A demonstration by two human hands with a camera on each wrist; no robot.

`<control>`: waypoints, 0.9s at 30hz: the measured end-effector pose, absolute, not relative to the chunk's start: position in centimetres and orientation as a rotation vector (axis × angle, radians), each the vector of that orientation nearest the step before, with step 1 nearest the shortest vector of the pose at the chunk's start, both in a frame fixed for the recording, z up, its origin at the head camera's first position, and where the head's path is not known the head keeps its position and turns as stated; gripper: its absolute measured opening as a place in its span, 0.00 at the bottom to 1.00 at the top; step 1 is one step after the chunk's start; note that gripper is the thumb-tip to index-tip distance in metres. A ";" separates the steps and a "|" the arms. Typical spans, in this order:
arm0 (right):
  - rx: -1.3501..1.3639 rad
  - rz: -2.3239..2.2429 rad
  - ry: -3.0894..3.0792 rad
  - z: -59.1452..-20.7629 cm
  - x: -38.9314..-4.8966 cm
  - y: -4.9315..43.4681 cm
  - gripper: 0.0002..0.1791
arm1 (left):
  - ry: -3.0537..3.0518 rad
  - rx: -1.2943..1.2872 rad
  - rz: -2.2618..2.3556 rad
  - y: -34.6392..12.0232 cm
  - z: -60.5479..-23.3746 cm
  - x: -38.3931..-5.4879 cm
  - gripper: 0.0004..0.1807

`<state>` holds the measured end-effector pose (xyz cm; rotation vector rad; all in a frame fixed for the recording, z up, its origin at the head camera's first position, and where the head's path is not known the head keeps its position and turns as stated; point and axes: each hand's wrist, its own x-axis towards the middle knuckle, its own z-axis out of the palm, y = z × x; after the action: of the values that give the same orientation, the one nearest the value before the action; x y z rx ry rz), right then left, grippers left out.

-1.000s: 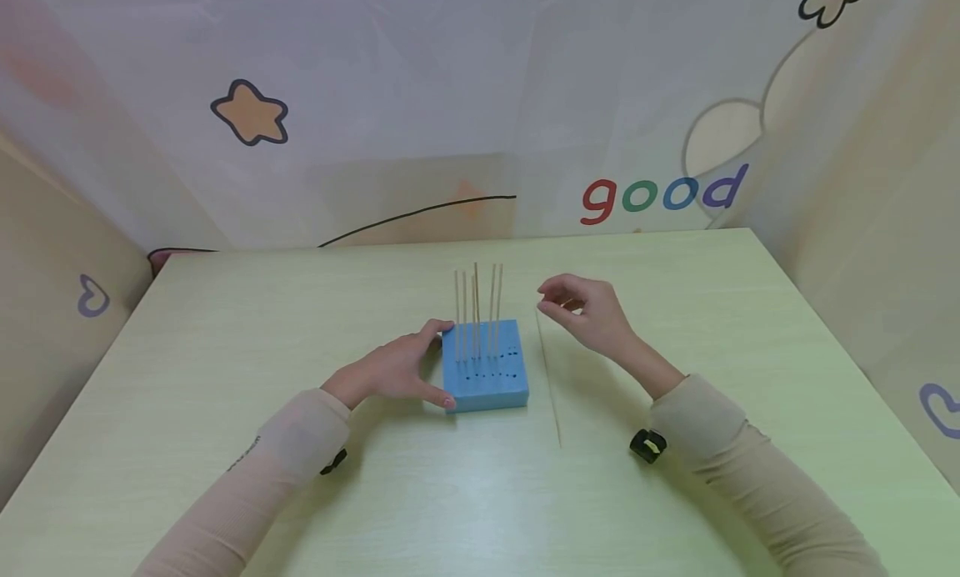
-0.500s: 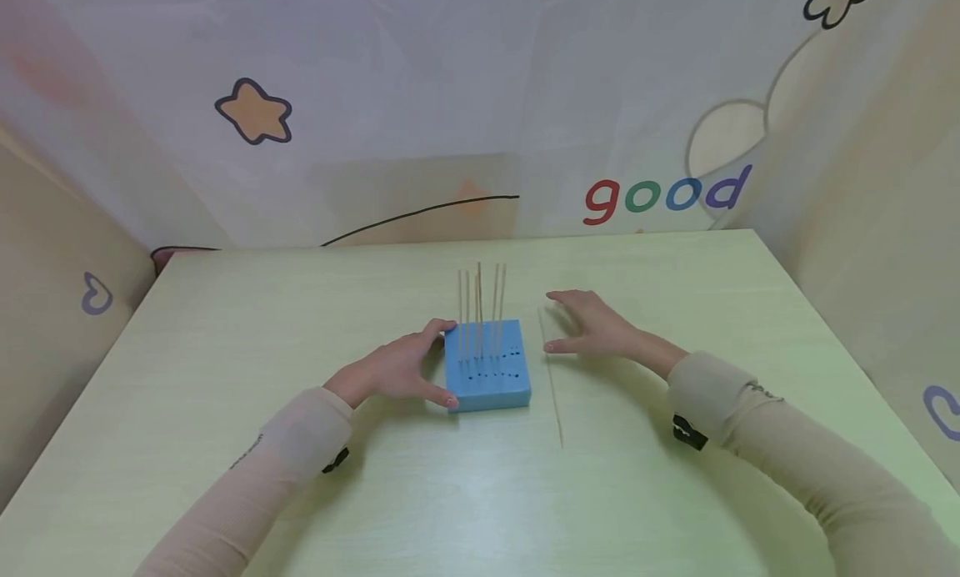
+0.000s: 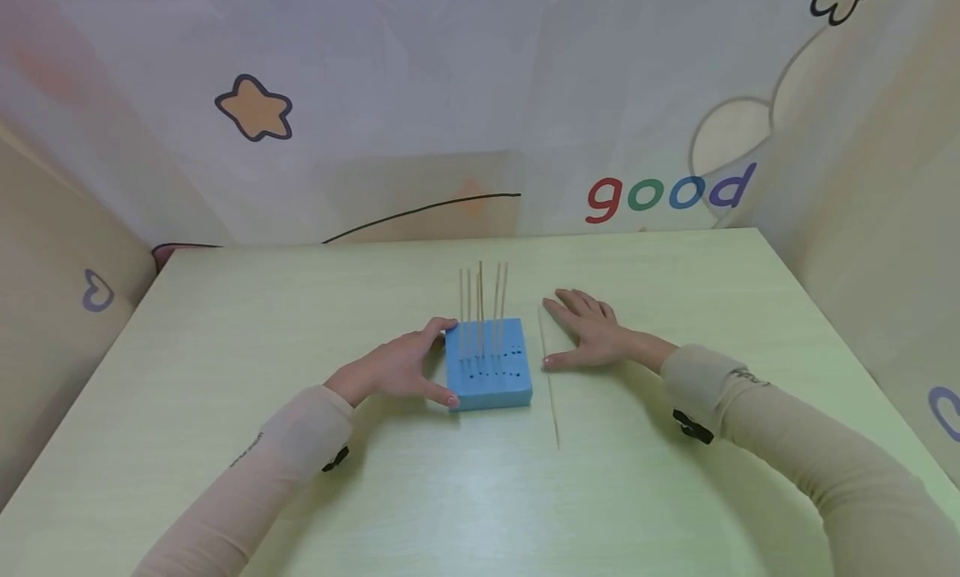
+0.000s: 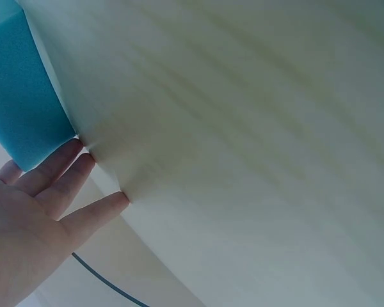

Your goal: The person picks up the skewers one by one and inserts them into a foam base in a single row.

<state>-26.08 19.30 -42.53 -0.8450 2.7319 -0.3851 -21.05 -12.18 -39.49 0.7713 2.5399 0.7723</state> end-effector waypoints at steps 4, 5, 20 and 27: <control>-0.804 -0.308 2.742 -42.7 -26.1 18.9 0.56 | 2.535 0.776 0.772 -12.2 -39.5 -21.1 0.59; -0.800 -0.296 2.746 -42.8 -26.0 18.9 0.56 | 2.533 0.770 0.772 -12.2 -39.6 -21.1 0.59; -0.797 -0.309 2.758 -42.4 -25.8 18.5 0.56 | 2.538 0.772 0.782 -12.2 -39.5 -21.1 0.60; -0.786 -0.258 2.746 -42.1 -26.0 18.2 0.58 | 2.536 0.779 0.781 -12.2 -39.6 -21.1 0.59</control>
<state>-26.04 18.24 -42.11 -0.7860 2.7462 -0.2577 -21.10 -12.21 -39.62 0.7786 2.5356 0.7812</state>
